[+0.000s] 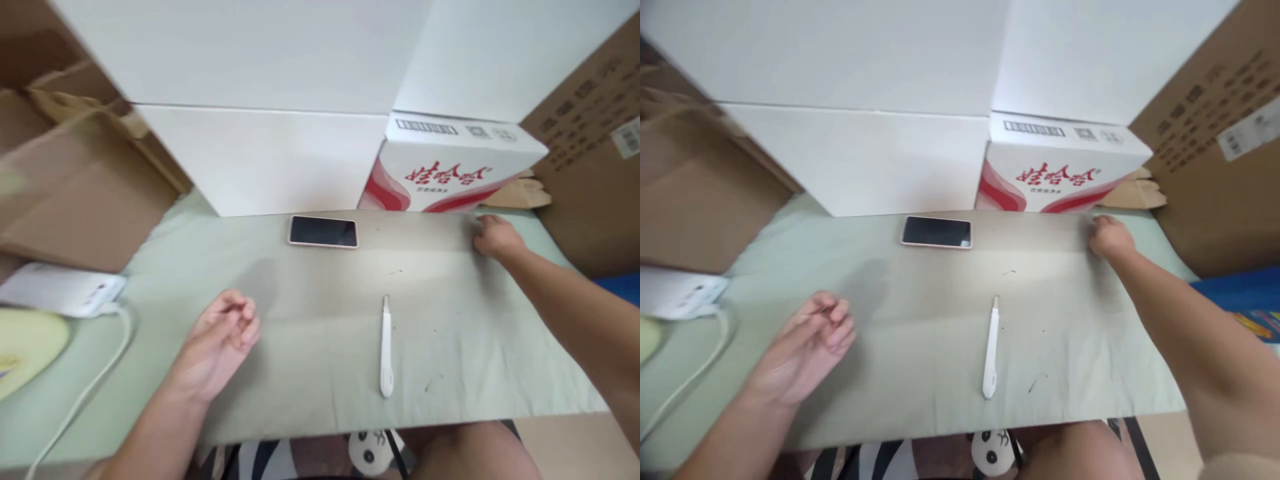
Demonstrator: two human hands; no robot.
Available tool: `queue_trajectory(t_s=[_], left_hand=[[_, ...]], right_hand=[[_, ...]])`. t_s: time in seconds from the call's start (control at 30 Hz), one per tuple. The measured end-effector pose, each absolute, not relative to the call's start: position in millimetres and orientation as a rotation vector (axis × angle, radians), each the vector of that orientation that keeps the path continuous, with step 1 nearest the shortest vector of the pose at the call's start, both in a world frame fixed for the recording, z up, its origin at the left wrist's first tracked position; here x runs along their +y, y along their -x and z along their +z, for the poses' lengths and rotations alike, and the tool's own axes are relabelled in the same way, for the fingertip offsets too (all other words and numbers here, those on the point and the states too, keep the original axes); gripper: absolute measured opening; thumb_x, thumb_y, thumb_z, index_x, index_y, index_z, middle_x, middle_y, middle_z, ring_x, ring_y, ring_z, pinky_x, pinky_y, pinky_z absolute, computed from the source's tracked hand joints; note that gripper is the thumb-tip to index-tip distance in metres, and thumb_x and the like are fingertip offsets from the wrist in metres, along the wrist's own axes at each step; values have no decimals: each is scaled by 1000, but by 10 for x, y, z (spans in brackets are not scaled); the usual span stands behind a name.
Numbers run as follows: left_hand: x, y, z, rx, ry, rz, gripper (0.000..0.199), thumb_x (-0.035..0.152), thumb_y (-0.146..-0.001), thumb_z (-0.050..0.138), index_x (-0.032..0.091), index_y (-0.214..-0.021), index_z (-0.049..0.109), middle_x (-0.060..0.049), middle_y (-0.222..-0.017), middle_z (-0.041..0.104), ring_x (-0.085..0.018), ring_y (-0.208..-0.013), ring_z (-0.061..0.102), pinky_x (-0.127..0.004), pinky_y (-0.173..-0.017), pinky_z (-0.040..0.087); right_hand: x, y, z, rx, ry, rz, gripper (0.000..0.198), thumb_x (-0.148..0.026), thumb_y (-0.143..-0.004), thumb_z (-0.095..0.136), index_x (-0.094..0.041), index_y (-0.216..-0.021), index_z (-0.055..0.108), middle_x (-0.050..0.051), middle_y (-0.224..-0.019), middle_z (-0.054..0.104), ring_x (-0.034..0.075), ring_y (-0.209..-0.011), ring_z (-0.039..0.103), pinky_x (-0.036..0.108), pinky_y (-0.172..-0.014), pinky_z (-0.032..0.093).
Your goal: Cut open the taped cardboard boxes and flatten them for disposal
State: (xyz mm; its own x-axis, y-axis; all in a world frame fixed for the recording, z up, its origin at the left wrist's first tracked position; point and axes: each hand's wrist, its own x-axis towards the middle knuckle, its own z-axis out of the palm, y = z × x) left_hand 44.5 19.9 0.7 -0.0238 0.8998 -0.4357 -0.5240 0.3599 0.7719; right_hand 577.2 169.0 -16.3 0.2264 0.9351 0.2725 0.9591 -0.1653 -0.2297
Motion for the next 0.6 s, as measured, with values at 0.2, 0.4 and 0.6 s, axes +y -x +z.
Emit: queue_trajectory(t_s=[0.2,0.4,0.6], left_hand=[[58,-301,136,1125,-518,1327,63,70,-50,91,16,-57,58,5,-43,48,-7,-39,47,-17,-41,31],[-62,-181,135,1178,-711,1553,48,64,-75,76,17,-74,65,0,-62,63,-10,-50,56,-22,-48,38],[-111,-37,215,1182,-724,1734,23,35,-84,59,20,-67,56,3,-57,55,-9,-50,51,-22,-52,40]], right_hand=[[1201,-4478,186,-1952,2072,52,25,-24,-73,68,-27,-62,46,5,-59,61,18,-51,48,34,-56,36],[1115,-2479,435,-2427,1377,196,27,-41,-87,57,-24,-66,52,1,-59,60,17,-54,54,30,-57,40],[1165,-456,785,-2483,659,317,24,-19,-87,49,-22,-104,66,12,-134,61,16,-79,67,33,-72,54]])
